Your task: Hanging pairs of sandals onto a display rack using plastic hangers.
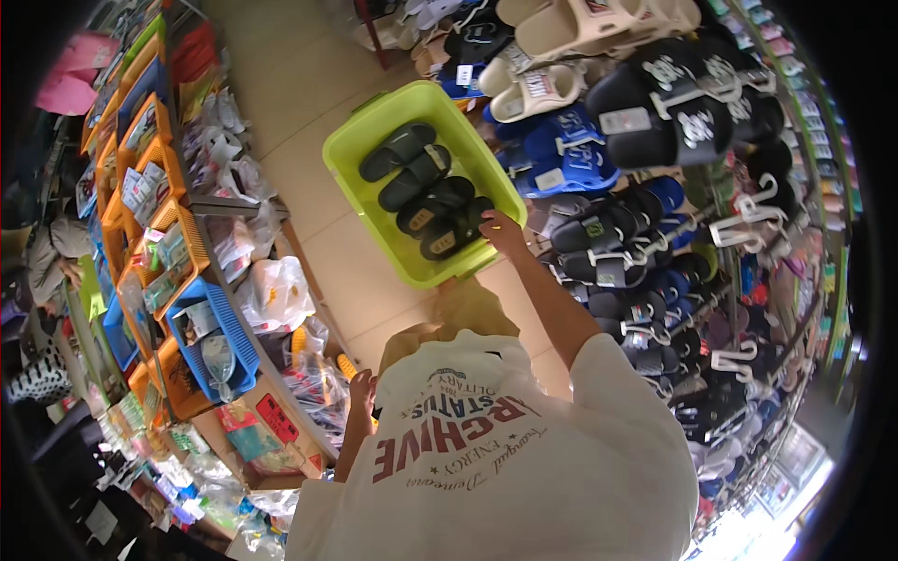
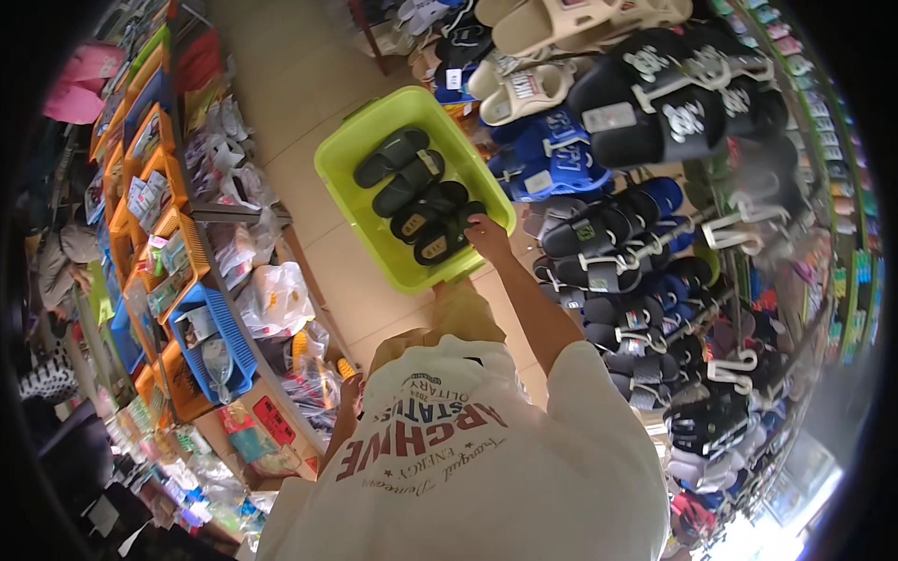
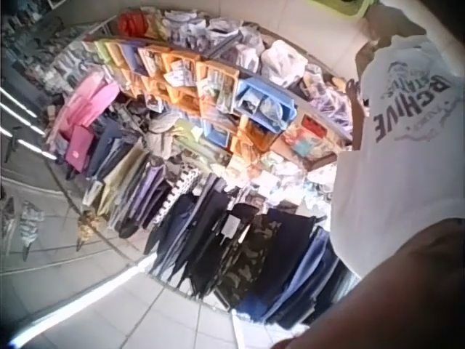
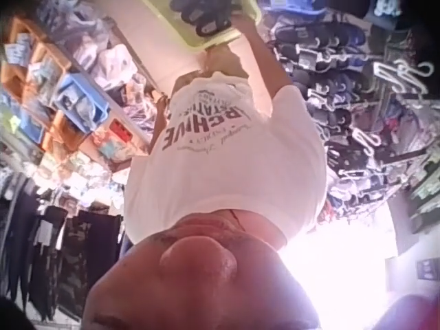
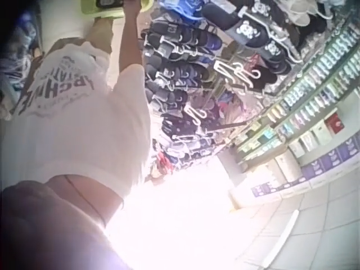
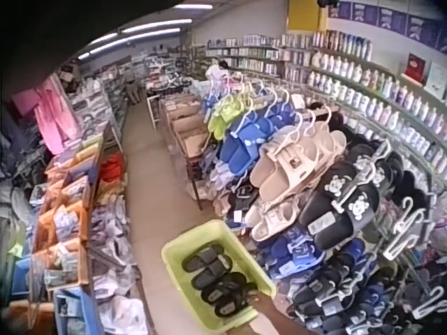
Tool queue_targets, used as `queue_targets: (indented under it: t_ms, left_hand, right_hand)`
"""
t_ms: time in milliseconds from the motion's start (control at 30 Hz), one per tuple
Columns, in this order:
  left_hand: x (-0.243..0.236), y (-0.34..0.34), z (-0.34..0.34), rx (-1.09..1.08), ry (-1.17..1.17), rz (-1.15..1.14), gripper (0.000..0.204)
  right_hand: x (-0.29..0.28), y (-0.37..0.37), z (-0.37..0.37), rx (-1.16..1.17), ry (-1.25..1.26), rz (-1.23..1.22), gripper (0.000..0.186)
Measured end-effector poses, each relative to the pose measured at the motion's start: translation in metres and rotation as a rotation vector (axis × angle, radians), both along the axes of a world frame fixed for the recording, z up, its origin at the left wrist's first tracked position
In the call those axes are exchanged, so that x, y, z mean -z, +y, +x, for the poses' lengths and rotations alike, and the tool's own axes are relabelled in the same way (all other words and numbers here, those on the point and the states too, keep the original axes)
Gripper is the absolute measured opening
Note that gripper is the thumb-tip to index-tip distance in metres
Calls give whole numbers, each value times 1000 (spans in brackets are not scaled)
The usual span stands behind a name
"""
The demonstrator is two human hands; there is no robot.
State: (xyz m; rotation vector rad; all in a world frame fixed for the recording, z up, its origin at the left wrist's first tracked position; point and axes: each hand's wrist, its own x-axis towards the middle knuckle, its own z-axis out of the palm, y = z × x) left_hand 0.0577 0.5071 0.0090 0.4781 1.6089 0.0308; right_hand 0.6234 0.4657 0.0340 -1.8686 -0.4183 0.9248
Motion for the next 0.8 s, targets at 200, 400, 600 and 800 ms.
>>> queue_targets:
  t_ms: [200,400,600,800]
  left_hand:
    - [-59,67,50,3,-23,244,32]
    - [-98,87,62,104,56,276,34]
    - [-86,71,16,187,143,187,34]
    - [-59,101,-23,420,188,-4,31]
  right_hand:
    - [50,79,21,-185,198,-507,80]
    - [60,104,24,-221,203,-680,87]
    - [74,110,24,-277,110,-758,86]
    - [85,104,13,-202,153,-556,56]
